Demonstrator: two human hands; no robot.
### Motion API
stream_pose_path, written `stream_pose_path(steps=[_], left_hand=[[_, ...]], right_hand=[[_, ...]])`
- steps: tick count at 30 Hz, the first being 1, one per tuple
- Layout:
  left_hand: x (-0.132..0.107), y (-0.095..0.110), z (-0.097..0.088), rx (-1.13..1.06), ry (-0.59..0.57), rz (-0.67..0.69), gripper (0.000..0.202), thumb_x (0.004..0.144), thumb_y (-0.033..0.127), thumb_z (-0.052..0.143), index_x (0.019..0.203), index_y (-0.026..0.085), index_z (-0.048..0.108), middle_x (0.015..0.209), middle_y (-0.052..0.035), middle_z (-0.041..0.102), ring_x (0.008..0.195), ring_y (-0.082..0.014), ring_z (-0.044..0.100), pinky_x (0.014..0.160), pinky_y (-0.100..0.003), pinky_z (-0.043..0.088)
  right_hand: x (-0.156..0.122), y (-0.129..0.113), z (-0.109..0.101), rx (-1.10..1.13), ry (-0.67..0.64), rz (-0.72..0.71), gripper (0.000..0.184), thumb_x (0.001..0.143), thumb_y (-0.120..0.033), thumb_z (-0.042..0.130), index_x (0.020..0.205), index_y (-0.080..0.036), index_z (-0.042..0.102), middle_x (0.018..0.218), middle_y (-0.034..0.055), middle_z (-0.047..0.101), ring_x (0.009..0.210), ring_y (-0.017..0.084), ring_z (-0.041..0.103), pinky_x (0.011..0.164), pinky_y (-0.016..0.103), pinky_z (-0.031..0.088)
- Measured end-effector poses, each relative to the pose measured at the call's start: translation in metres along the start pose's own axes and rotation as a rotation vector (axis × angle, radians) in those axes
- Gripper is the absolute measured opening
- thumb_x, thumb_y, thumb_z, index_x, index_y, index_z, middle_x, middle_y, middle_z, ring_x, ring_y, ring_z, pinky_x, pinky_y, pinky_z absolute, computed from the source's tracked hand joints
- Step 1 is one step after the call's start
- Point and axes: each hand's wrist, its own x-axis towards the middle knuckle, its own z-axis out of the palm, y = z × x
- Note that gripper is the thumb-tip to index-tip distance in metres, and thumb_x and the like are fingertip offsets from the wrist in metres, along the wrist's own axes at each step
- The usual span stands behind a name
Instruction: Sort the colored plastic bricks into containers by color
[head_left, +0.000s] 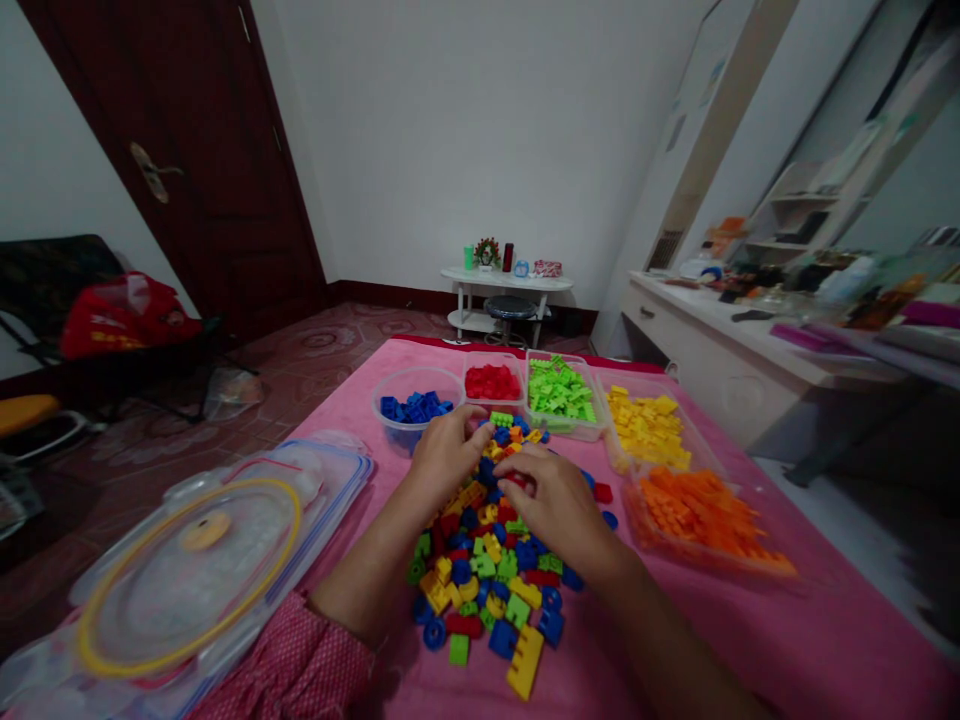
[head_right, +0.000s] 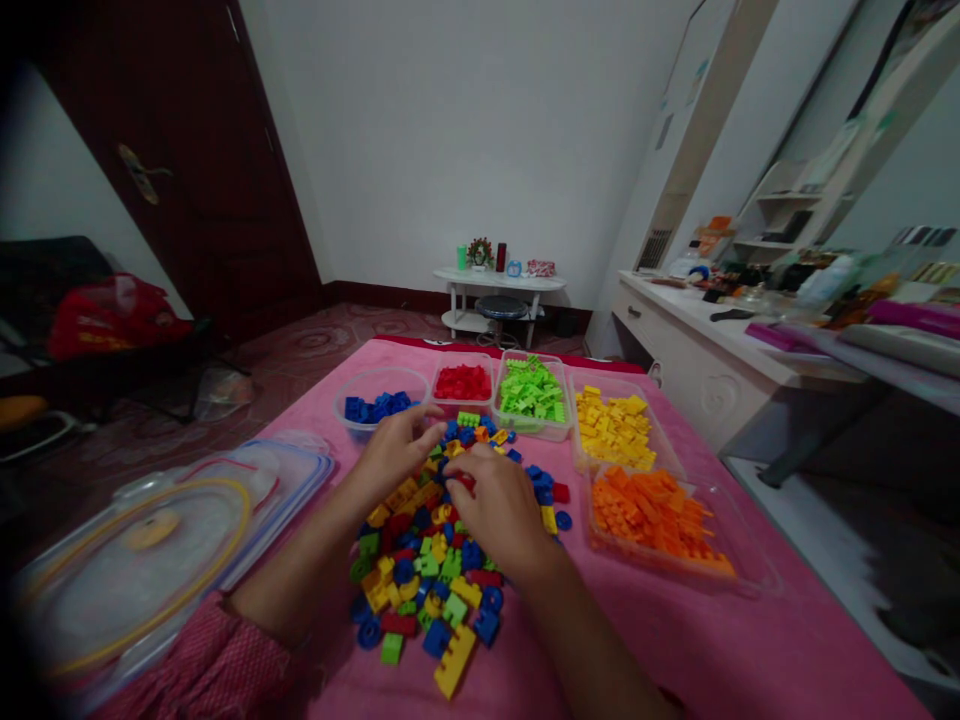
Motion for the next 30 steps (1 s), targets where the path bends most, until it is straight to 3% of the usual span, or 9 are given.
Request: stream_pose_path(steps=[4, 7, 13, 20, 24, 27, 30], left_hand=[[0.001, -0.001, -0.003, -0.028, -0.004, 0.032, 0.031, 0.082, 0.034, 0.05, 0.101, 0.018, 0.067, 0.074, -0.003, 0.067, 0.068, -0.0149, 0.059, 0.061, -0.023, 0.04], [0.001, -0.002, -0.003, -0.039, -0.016, 0.031, 0.029, 0.082, 0.033, 0.05, 0.097, 0.018, 0.068, 0.072, -0.0025, 0.067, 0.066, -0.0144, 0.059, 0.06, -0.023, 0.04], [0.002, -0.004, 0.001, -0.023, -0.044, 0.028, 0.028, 0.081, 0.034, 0.051, 0.094, 0.019, 0.07, 0.075, -0.0033, 0.068, 0.067, -0.0145, 0.06, 0.062, -0.023, 0.042], [0.002, -0.005, 0.005, -0.005, -0.071, 0.023, 0.028, 0.08, 0.032, 0.051, 0.095, 0.018, 0.07, 0.079, -0.0043, 0.069, 0.071, -0.0151, 0.061, 0.063, -0.023, 0.042], [0.003, -0.006, 0.005, -0.072, -0.069, 0.033, 0.029, 0.081, 0.034, 0.051, 0.093, 0.016, 0.07, 0.08, -0.0051, 0.069, 0.073, -0.016, 0.061, 0.066, -0.024, 0.044], [0.002, -0.002, 0.007, -0.273, -0.122, 0.02, 0.038, 0.083, 0.045, 0.047, 0.096, 0.015, 0.068, 0.084, -0.0057, 0.068, 0.073, -0.016, 0.061, 0.063, -0.023, 0.046], [-0.002, 0.008, 0.009, -0.605, -0.311, -0.14, 0.054, 0.082, 0.059, 0.041, 0.108, 0.016, 0.061, 0.091, -0.007, 0.065, 0.065, -0.0139, 0.061, 0.053, -0.023, 0.047]], right_hand=[[-0.01, -0.026, 0.018, -0.127, -0.163, -0.202, 0.017, 0.086, -0.021, 0.052, 0.09, -0.024, 0.068, 0.087, 0.0025, 0.059, 0.08, 0.015, 0.054, 0.065, 0.024, 0.037], [-0.015, -0.034, 0.028, -0.232, -0.239, -0.312, 0.022, 0.088, -0.022, 0.051, 0.103, -0.027, 0.065, 0.091, 0.004, 0.059, 0.09, 0.018, 0.053, 0.067, 0.026, 0.036], [-0.015, -0.033, 0.036, -0.312, -0.28, -0.26, 0.024, 0.087, -0.014, 0.049, 0.104, -0.026, 0.062, 0.09, 0.0045, 0.061, 0.085, 0.019, 0.056, 0.067, 0.028, 0.038], [-0.011, -0.035, 0.039, -0.324, -0.248, -0.133, 0.019, 0.082, -0.012, 0.048, 0.094, -0.017, 0.062, 0.088, 0.008, 0.065, 0.086, 0.021, 0.06, 0.071, 0.03, 0.04], [-0.006, -0.019, 0.023, -0.198, -0.088, -0.02, 0.023, 0.081, -0.021, 0.053, 0.103, -0.021, 0.057, 0.095, 0.0044, 0.065, 0.085, 0.019, 0.061, 0.07, 0.027, 0.038], [-0.001, -0.006, 0.005, -0.127, 0.051, 0.069, 0.024, 0.081, -0.026, 0.055, 0.105, -0.024, 0.056, 0.088, 0.0011, 0.065, 0.077, 0.016, 0.06, 0.065, 0.025, 0.036], [0.005, 0.0, -0.007, -0.064, 0.109, 0.104, 0.025, 0.079, -0.026, 0.056, 0.104, -0.023, 0.058, 0.074, -0.0005, 0.062, 0.068, 0.015, 0.057, 0.06, 0.023, 0.035]])
